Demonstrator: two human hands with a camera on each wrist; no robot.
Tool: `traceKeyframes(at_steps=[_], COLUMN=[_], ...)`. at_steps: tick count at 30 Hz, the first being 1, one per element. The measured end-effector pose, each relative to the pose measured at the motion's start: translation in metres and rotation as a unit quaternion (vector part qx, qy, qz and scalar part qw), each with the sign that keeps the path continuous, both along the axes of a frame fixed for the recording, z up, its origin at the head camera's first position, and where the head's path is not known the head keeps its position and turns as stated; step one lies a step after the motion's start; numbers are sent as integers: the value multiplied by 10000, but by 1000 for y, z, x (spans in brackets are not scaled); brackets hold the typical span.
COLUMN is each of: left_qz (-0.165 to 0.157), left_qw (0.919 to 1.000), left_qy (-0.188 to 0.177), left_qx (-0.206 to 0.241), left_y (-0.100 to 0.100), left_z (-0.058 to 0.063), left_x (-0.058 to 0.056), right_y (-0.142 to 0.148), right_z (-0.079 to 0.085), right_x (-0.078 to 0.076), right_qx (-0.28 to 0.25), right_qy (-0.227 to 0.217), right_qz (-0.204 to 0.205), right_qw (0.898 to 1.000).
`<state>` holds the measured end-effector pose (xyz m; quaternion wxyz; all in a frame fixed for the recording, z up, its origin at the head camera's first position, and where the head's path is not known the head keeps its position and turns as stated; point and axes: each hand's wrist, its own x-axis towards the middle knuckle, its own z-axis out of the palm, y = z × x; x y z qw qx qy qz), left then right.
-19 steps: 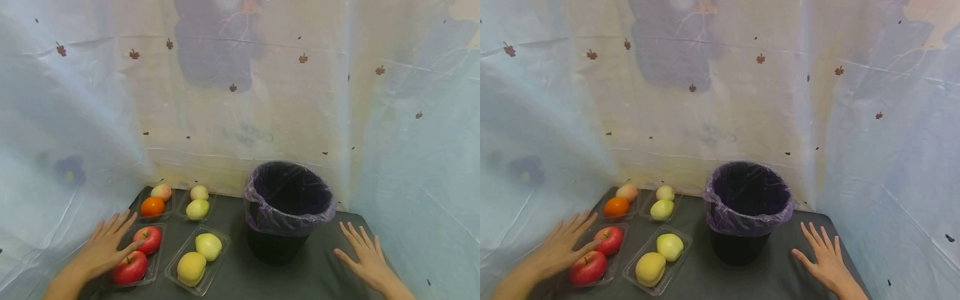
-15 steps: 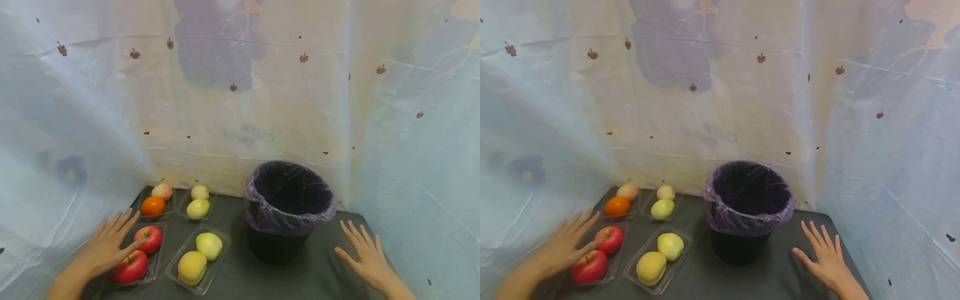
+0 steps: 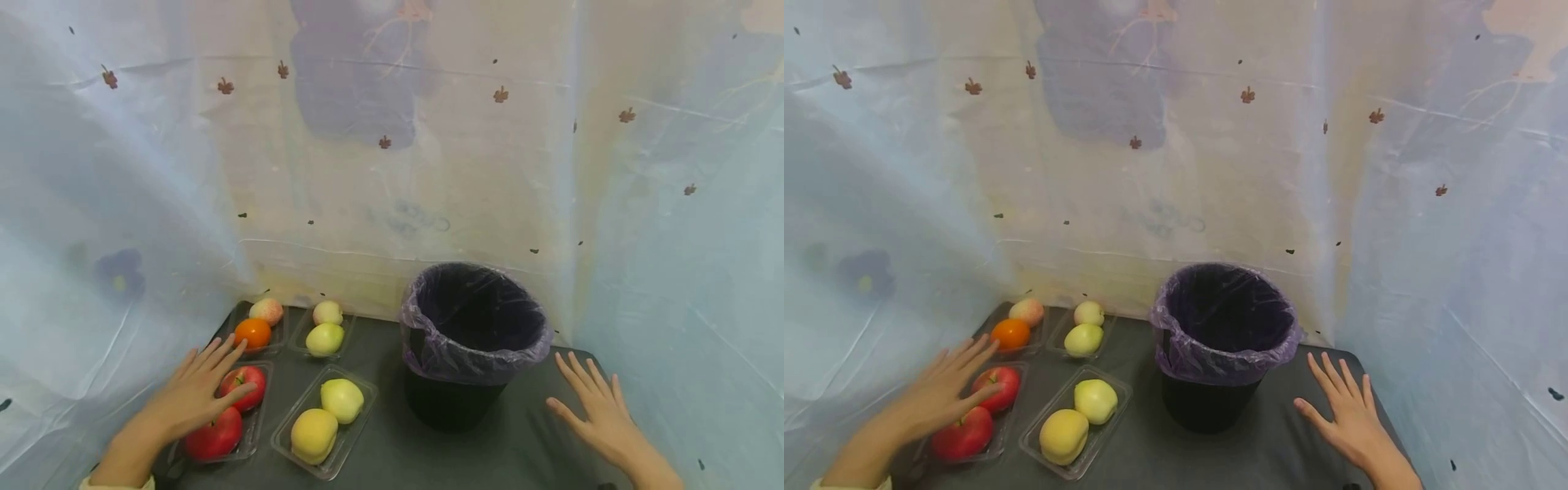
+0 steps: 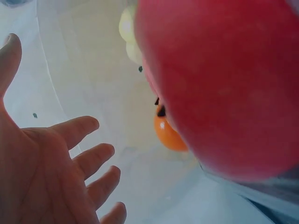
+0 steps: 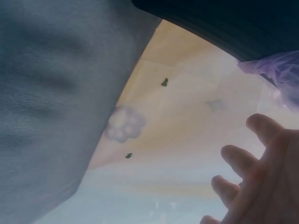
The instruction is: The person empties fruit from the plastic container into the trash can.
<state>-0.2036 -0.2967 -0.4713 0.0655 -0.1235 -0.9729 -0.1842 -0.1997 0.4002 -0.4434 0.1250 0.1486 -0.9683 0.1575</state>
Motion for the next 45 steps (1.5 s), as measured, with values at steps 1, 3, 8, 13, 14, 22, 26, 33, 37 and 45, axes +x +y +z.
traceKeyframes(at_steps=[1, 3, 8, 13, 14, 22, 26, 33, 37, 45], left_qz=[-36, -70, -146, -240, -264, -440, -495, -512, -588, -579], left_qw=[10000, 9999, 9997, 9993, 9992, 9984, 9984, 9968, 9960, 9956], left_qy=[-8, -39, -40, -39, -35, -153, -176, -607, -670, -710], left_qx=[38, 75, 215, 294, 293, 307, 199, 73, 77, 175], left_y=[2, 7, 17, 28, 30, 47, 53, 62, 67, 75], left_z=[1, 3, 5, 4, 4, 2, 0, -4, -8, -19], left_x=[-1, -2, -4, -7, -7, -13, -15, -15, -16, -18], right_y=[0, 0, -1, -3, -4, -9, -15, -28, -38, -53], right_z=[1, 4, 18, 31, 34, 57, 68, 88, 97, 109], right_x=[-1, -4, -11, -13, -13, -17, -21, -27, -31, -39], right_qx=[3, 32, -13, -201, -223, -326, -445, -387, -295, -340], right_qy=[25, 73, 233, 413, 461, 641, 742, 809, 743, 530], right_qz=[25, 57, 283, 730, 811, 1092, 1213, 1277, 1335, 1543], right_qw=[10000, 10000, 9993, 9963, 9954, 9914, 9888, 9878, 9878, 9860])
